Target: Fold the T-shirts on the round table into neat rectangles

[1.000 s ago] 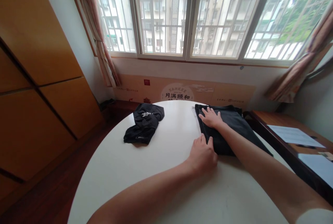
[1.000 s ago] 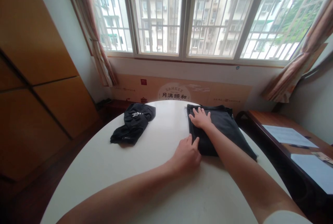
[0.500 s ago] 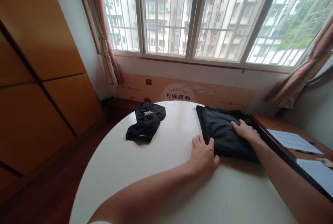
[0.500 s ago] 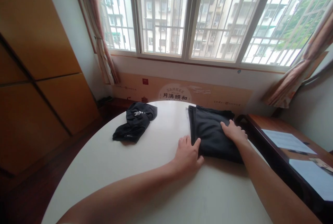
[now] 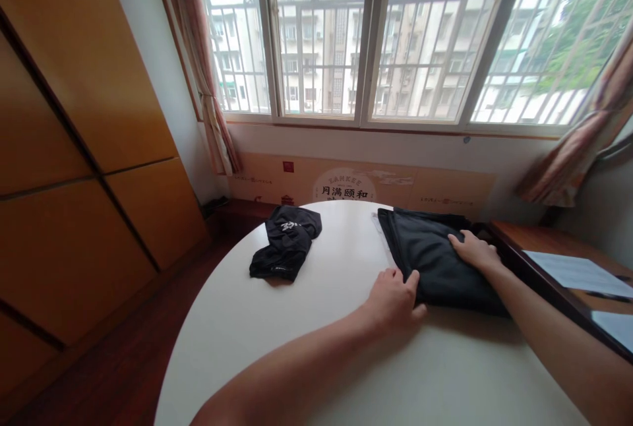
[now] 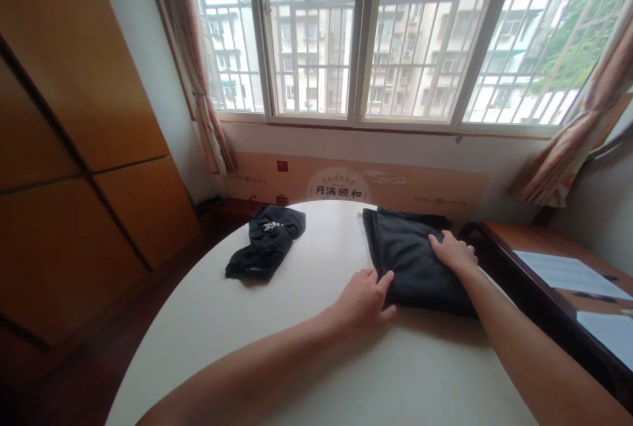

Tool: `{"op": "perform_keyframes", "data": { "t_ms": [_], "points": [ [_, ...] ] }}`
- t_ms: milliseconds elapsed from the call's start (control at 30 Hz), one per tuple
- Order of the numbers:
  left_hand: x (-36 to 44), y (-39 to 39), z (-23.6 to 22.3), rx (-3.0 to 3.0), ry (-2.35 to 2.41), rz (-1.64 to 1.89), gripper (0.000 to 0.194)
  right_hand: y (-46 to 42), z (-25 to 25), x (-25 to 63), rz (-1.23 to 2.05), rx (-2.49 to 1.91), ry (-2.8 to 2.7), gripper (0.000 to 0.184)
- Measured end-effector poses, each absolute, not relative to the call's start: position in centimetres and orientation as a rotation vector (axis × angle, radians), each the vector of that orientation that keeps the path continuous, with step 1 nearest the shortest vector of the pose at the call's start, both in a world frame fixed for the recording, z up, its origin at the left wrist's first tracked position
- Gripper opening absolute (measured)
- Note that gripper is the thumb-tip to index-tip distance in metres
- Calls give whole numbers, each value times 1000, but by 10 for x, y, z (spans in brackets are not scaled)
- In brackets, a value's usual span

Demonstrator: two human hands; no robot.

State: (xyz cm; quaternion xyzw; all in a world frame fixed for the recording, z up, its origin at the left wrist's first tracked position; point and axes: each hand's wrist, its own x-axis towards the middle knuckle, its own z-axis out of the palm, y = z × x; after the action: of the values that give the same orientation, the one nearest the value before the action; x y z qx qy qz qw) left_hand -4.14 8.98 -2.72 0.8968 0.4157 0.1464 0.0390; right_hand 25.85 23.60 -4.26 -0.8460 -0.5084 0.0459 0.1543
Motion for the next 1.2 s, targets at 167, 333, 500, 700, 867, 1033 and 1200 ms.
{"op": "perform_keyframes", "data": {
  "t_ms": [167,333,500,700,867,1033,1200],
  "points": [
    [-83,107,7,2606,1417,501,61,209,-37,229,-212,-2370,-1649,62],
    [-179,133,24,2405,2189,497,40,151,-59,146,-281,-1829,-2152,60],
    [-236,139,9,2112,2565,196,43,92,-69,64,-144,-1369,-2435,52],
    [-206,120,19,2303,2246,316,32,76,-61,50,1,-1323,-2354,42],
    [-170,91,30,2397,1610,395,38,80,-63,56,105,-1193,-2314,65],
    [-163,80,29,2426,1274,468,41,85,-56,61,307,-1026,-2350,93],
    [-193,108,12,2508,1510,525,28,79,-39,63,530,-961,-2148,40]
  ]
}}
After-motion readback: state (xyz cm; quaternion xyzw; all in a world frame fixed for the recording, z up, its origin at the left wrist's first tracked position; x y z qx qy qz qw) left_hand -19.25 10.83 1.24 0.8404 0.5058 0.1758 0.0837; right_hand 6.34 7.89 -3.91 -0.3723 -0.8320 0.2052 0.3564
